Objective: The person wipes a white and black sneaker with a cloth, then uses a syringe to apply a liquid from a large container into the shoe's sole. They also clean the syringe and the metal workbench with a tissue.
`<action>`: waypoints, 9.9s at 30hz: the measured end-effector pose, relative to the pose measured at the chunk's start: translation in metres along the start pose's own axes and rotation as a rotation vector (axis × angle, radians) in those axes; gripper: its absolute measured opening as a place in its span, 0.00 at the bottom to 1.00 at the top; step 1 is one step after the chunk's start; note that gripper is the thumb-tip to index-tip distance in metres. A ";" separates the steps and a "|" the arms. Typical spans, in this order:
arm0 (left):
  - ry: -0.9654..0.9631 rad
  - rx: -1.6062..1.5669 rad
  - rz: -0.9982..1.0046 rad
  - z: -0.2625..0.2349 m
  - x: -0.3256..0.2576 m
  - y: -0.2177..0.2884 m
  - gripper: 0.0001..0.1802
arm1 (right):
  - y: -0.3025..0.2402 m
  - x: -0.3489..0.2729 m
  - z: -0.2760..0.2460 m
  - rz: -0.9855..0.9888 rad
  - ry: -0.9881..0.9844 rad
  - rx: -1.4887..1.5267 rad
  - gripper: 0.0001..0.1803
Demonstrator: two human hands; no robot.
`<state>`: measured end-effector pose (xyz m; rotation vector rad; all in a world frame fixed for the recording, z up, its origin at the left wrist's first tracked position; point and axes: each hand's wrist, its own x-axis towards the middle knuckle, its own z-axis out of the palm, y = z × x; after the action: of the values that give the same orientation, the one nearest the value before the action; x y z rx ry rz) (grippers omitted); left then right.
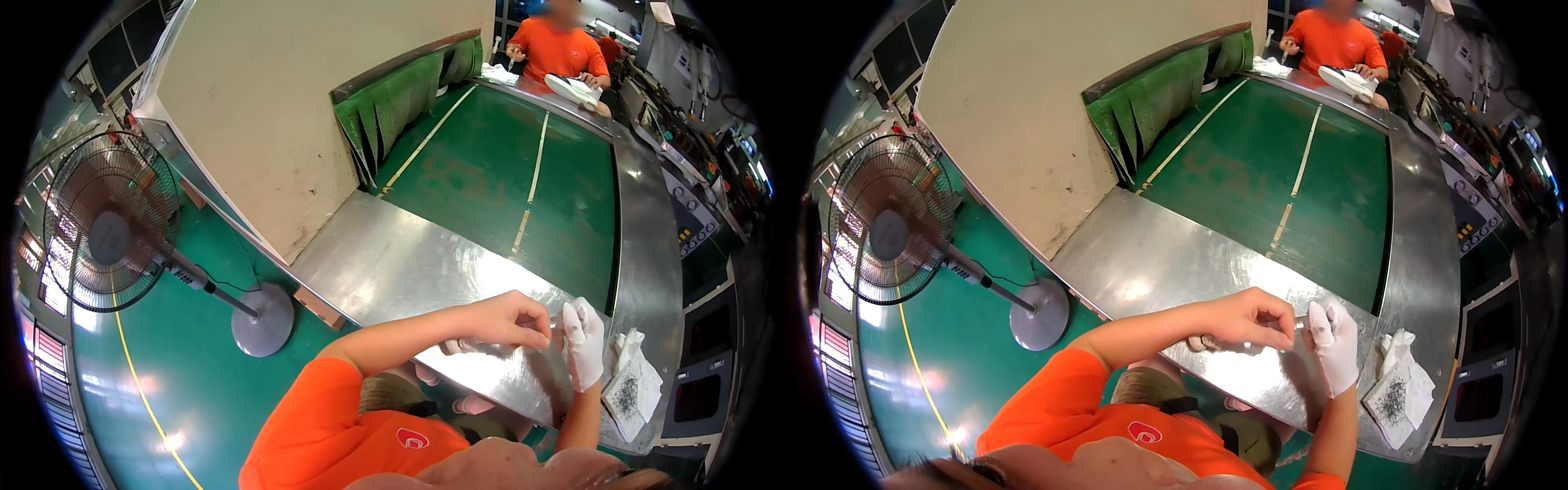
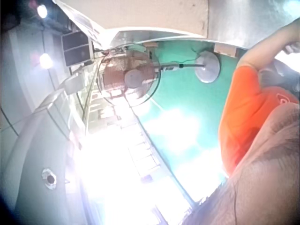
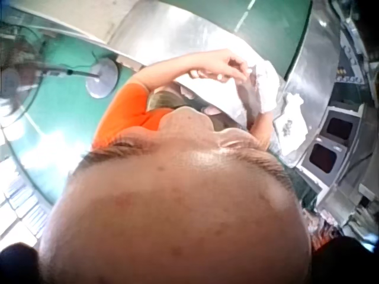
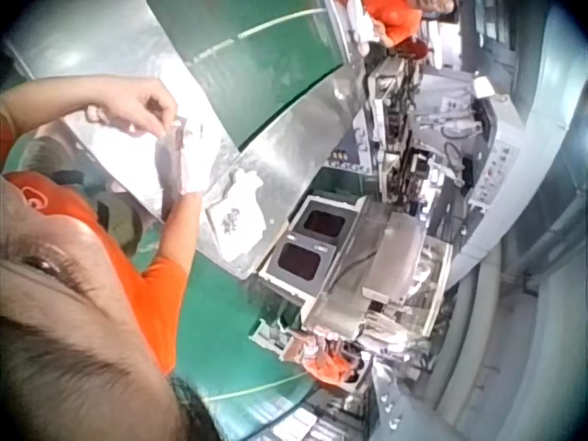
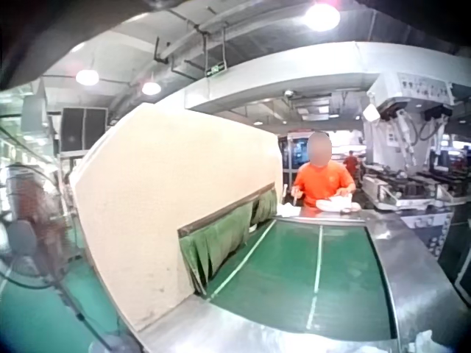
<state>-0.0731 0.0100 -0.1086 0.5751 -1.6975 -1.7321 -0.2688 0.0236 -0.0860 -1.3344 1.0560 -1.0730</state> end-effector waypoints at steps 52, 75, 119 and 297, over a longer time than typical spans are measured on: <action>-0.179 -0.739 0.059 -0.012 0.000 -0.011 0.10 | 0.006 -0.002 0.000 -0.081 -0.195 0.161 0.22; 0.030 -0.711 -0.008 -0.009 0.011 -0.024 0.10 | 0.025 0.006 0.014 -0.047 0.202 0.044 0.14; 0.423 0.114 0.321 0.002 0.004 0.003 0.05 | -0.002 0.002 0.025 0.144 -0.286 0.182 0.45; 0.399 -0.611 0.114 -0.005 0.014 0.007 0.23 | -0.006 -0.010 0.027 0.042 -0.499 0.338 0.45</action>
<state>-0.0783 -0.0036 -0.1001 0.4815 -0.8501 -1.7858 -0.2444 0.0395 -0.0809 -1.2084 0.5042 -0.7842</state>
